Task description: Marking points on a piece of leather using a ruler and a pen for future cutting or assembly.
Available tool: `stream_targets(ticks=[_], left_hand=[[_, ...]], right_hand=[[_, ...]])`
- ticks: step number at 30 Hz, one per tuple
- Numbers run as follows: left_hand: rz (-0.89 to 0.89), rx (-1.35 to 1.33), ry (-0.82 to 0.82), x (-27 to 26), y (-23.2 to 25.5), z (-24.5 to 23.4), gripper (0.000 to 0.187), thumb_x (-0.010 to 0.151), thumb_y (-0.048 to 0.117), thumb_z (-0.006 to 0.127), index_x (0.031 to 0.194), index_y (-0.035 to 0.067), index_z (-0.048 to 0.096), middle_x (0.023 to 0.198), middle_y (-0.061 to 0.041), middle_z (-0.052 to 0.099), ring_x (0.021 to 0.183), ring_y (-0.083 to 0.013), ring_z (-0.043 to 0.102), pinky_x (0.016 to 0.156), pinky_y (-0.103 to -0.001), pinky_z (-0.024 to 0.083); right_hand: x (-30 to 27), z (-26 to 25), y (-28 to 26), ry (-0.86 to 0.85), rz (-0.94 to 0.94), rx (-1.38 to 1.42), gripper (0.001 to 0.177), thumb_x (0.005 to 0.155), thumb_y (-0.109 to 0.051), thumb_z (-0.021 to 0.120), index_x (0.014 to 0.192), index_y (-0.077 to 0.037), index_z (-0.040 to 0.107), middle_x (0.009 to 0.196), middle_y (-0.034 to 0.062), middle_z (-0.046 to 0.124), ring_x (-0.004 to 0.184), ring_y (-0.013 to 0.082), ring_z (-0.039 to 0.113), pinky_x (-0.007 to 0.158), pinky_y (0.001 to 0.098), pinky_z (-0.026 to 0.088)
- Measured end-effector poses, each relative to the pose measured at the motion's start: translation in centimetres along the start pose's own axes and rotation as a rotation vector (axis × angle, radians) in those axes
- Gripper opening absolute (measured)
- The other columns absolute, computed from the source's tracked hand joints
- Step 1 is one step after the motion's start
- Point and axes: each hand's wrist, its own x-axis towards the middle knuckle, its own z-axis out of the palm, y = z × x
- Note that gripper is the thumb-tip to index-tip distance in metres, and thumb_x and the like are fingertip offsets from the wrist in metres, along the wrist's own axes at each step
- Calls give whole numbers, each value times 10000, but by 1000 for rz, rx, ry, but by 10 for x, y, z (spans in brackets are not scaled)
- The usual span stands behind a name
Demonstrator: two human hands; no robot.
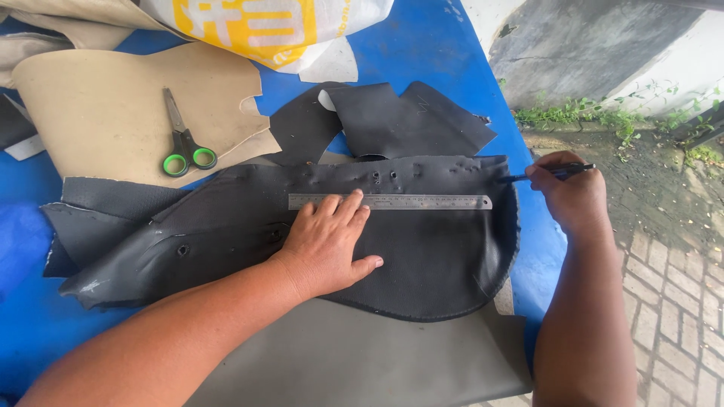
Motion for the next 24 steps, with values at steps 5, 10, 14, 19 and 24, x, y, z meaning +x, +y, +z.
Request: stream_targets(ticks=[5, 10, 14, 19, 24], left_hand=[[48, -32, -21, 2, 1, -6, 820, 832, 686, 630, 1357, 57, 596, 1487, -176, 496, 1345, -378, 465, 986, -543, 427], [29, -137, -130, 1, -1, -7, 787, 875, 618, 618, 1370, 6, 591, 1394, -223, 532, 1320, -419, 476, 1028, -615, 396], [29, -134, -103, 0, -2, -5, 788, 860, 629, 630, 1341, 5, 615, 1341, -220, 572, 1288, -420, 502, 1015, -629, 408], [7, -145, -122, 2, -2, -14, 815, 837, 640, 635, 1349, 7, 617, 1375, -224, 577, 1299, -441, 500, 1016, -646, 412], [14, -161, -110, 2, -1, -14, 803, 838, 639, 637, 1329, 4, 631, 1353, -226, 588, 1284, -439, 515, 992, -650, 426]], right_hand=[[-5, 45, -6, -53, -191, 491, 225, 873, -53, 836, 1071, -81, 732, 883, 125, 716, 740, 195, 712, 677, 271, 605], [-53, 100, -88, -318, -157, 751, 253, 882, -20, 736, 1131, 21, 709, 899, 242, 732, 804, 292, 771, 746, 346, 659], [-75, 144, -133, -573, -164, 745, 245, 860, -50, 756, 1100, -2, 753, 852, 210, 753, 755, 240, 778, 719, 313, 665], [-76, 173, -162, -686, -228, 612, 196, 838, -67, 733, 1024, -33, 782, 809, 174, 764, 699, 170, 760, 651, 278, 647], [-74, 172, -171, -663, -243, 474, 190, 825, -84, 694, 983, -61, 798, 781, 166, 765, 672, 163, 756, 615, 284, 646]])
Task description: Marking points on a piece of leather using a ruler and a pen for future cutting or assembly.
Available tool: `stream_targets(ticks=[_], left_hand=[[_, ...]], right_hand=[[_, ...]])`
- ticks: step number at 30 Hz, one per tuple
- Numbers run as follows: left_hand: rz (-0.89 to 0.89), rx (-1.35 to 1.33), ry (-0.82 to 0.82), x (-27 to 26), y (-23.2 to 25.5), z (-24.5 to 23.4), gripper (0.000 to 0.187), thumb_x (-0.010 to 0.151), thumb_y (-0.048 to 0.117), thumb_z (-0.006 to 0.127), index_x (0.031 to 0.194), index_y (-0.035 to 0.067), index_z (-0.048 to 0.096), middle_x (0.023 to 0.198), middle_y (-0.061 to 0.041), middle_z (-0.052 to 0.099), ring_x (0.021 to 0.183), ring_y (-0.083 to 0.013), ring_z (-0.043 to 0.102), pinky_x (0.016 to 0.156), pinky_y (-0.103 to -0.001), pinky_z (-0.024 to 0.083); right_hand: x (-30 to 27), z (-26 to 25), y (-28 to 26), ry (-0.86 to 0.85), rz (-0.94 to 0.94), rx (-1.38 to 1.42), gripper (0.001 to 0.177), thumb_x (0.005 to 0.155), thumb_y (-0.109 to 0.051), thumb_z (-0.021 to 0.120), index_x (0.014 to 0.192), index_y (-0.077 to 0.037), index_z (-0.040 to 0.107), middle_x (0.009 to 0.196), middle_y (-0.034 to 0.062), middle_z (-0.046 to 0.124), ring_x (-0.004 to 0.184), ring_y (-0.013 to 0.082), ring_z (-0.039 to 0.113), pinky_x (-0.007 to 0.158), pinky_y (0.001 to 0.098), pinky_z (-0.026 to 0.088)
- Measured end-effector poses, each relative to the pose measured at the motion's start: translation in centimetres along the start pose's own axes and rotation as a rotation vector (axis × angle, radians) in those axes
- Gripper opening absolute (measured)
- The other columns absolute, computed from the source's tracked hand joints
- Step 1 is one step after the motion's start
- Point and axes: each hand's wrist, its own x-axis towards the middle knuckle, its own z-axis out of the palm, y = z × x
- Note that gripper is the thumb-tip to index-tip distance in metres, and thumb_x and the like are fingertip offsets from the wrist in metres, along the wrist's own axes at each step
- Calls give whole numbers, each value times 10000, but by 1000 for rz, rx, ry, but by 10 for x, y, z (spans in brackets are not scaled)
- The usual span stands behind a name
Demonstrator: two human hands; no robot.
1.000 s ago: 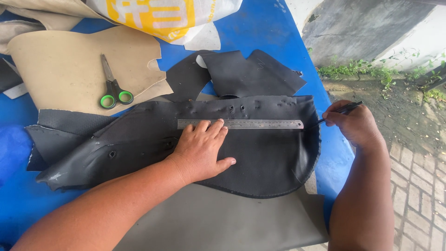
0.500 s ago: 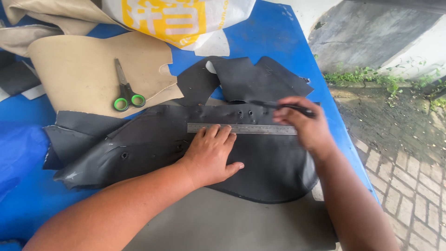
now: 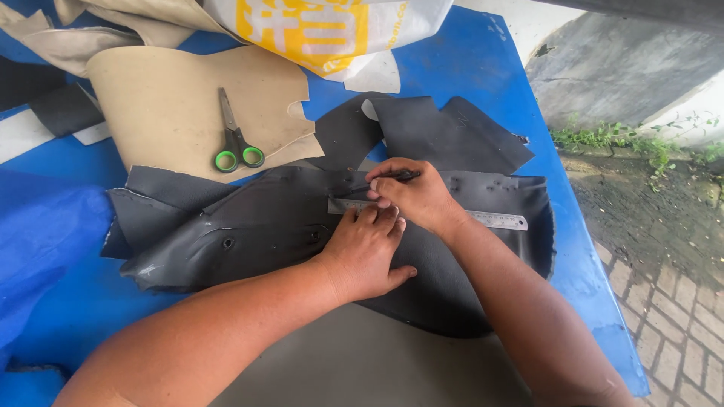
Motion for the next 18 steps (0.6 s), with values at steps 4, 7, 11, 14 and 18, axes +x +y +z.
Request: stream_targets(ticks=[4, 7, 11, 14, 18], left_hand=[[-4, 24, -4, 0, 0, 5, 815, 838, 657, 623, 1344, 18, 622, 1370, -209, 579, 1300, -423, 506, 1008, -647, 419], [0, 18, -18, 0, 0, 2, 801, 845, 629, 623, 1346, 4, 609, 1375, -217, 562, 1310, -425, 494, 1014, -647, 413], [7, -7, 0, 1, -2, 13, 772, 850, 590, 642, 1339, -7, 613, 1370, -228, 550, 1309, -429, 485, 1013, -655, 410], [18, 46, 109, -1, -2, 19, 793, 819, 650, 661, 1293, 15, 646, 1325, -152, 572, 1202, -370, 511, 954, -582, 439], [10, 110, 152, -1, -2, 20, 815, 799, 720, 676, 1264, 51, 655, 1305, -73, 584, 1109, -311, 536, 896, -494, 467]], right_hand=[[7, -14, 13, 33, 111, 27, 185, 788, -122, 711, 948, -78, 793, 771, 145, 765, 647, 135, 735, 633, 230, 628], [5, -48, 25, 56, 180, -24, 239, 797, -192, 700, 1008, -127, 792, 783, 133, 760, 665, 166, 730, 667, 287, 613], [-16, -125, 52, 159, 261, -124, 301, 817, -199, 696, 1082, -74, 764, 814, 165, 746, 714, 223, 720, 723, 331, 578], [-47, -180, 58, 263, 320, -121, 280, 856, -143, 659, 1096, -30, 748, 867, 188, 747, 745, 258, 710, 716, 336, 558], [-81, -227, 76, 431, 381, -70, 178, 945, -38, 582, 1071, -2, 702, 936, 201, 739, 852, 280, 740, 743, 337, 560]])
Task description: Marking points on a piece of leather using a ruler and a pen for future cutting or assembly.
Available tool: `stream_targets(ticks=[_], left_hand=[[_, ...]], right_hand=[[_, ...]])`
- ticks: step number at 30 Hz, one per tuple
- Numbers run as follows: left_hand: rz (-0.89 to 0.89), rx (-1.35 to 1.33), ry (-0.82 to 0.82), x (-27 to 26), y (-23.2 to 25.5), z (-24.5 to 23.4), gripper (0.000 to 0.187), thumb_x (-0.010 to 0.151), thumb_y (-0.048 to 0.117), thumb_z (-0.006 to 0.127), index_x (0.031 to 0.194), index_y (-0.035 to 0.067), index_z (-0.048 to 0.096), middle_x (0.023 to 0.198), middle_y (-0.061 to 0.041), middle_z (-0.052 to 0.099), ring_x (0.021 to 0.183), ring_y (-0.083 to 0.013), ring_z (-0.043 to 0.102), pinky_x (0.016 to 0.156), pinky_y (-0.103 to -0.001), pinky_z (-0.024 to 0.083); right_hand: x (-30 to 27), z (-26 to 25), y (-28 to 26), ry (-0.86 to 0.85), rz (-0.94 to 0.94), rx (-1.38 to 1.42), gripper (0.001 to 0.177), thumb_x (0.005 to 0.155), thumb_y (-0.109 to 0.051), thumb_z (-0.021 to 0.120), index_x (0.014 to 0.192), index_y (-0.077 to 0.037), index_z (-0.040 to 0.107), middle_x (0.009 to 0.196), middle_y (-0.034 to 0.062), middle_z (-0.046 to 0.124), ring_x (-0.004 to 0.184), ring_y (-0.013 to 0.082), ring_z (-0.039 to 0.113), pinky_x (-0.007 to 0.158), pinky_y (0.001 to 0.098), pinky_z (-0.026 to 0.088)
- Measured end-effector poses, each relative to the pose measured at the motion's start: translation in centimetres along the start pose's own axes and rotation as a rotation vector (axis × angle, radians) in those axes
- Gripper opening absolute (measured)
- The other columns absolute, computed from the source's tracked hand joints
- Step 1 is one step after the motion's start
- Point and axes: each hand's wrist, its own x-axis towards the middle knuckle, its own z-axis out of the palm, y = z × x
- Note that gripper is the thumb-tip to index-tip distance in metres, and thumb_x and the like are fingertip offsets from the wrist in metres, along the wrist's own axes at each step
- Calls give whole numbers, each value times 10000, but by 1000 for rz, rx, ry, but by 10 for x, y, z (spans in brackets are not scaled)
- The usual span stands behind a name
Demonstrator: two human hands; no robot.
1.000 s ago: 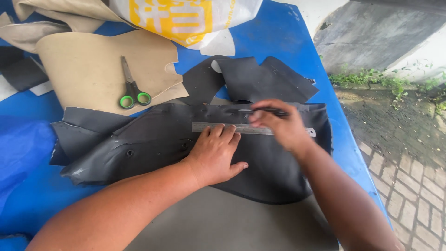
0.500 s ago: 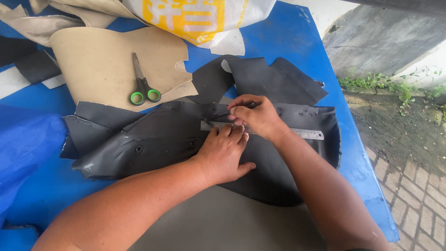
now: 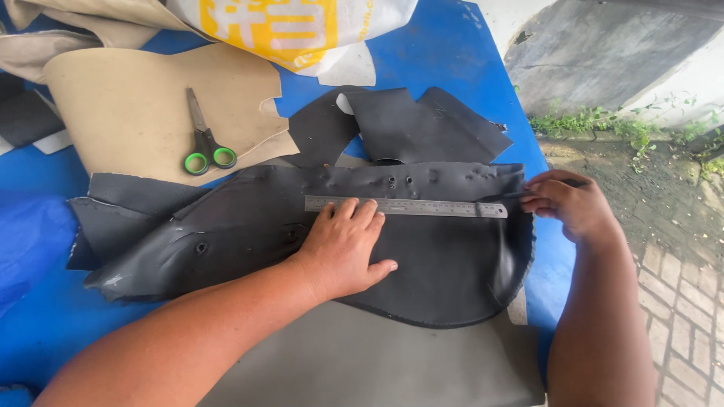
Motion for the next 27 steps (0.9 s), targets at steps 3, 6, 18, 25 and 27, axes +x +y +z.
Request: stream_targets(ticks=[3, 6, 18, 25, 27], left_hand=[[8, 20, 14, 0, -1, 1, 826, 788, 728, 681, 1277, 64, 652, 1324, -65, 581, 1141, -309, 535, 914, -497, 473], [13, 23, 55, 0, 0, 1, 801, 770, 706, 710, 1238, 58, 664, 1286, -51, 590, 1118, -296, 548, 893, -484, 486], [20, 37, 44, 1, 2, -2, 808, 770, 713, 700, 1241, 58, 676, 1272, -40, 593, 1111, -282, 547, 903, -465, 480], [15, 51, 62, 2, 1, -2, 808, 751, 720, 709, 1221, 64, 672, 1269, -38, 592, 1109, -280, 553, 890, -464, 482], [22, 49, 80, 2, 1, -1, 824, 733, 721, 722, 1227, 63, 673, 1274, -49, 594, 1116, -290, 558, 892, -477, 484]], right_hand=[[-4, -14, 8, 77, -48, 1, 219, 843, -26, 506, 985, -31, 673, 926, 144, 729, 847, 230, 746, 696, 301, 532], [-20, -10, -6, 114, -51, -65, 202, 857, -39, 522, 955, -53, 699, 884, 116, 726, 787, 200, 725, 692, 284, 511], [-59, 5, -46, 189, -33, -447, 184, 821, -142, 575, 836, -129, 758, 688, 51, 711, 650, 133, 543, 547, 308, 385], [-53, 6, -41, 130, -48, -403, 149, 802, -93, 600, 815, -74, 748, 668, 96, 715, 663, 143, 604, 635, 290, 430], [-53, 10, -41, 116, -64, -386, 116, 825, -90, 630, 809, -74, 744, 677, 87, 716, 687, 138, 654, 677, 270, 463]])
